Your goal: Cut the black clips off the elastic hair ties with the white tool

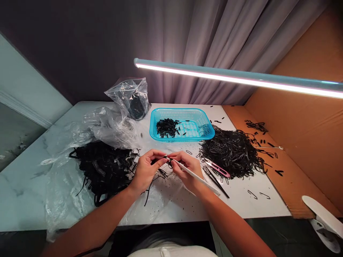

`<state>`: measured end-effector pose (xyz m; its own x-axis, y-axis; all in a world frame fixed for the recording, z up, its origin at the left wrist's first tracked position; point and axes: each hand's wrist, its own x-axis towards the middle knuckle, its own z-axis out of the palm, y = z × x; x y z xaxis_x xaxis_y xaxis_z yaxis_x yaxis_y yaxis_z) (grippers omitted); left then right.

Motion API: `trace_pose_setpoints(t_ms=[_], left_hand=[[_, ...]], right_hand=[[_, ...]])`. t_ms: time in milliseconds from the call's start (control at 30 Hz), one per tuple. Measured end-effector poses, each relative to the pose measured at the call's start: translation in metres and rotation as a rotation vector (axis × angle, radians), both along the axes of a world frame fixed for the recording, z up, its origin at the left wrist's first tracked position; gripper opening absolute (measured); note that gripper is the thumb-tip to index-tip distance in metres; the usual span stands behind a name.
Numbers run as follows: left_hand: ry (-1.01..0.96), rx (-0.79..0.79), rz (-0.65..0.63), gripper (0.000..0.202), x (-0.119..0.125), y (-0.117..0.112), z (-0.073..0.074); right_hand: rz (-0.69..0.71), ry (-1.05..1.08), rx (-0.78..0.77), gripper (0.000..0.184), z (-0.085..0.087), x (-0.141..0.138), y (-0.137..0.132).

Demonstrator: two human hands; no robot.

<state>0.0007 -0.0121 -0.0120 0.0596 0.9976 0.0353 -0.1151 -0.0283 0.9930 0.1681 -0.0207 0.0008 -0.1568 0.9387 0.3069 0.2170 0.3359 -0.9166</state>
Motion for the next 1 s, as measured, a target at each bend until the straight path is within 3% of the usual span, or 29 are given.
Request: trace_pose_setpoints(t_ms=[267,567,1000], left_hand=[[-0.009,0.018,0.031,0.015,-0.0011,0.0021,-0.0009],[0.029,0.032,0.031,0.016,-0.0011,0.0005,0.0005],[0.033,0.029,0.052,0.019,0.0005,0.0001,0.0002]], right_hand=[[0.088,0.103,-0.102,0.011,0.0018,-0.0007,-0.0048],[0.073,0.184,-0.182,0.012,0.0054,-0.0024,-0.0061],[0.057,0.161,-0.170,0.014,0.0012,-0.0023,-0.0072]])
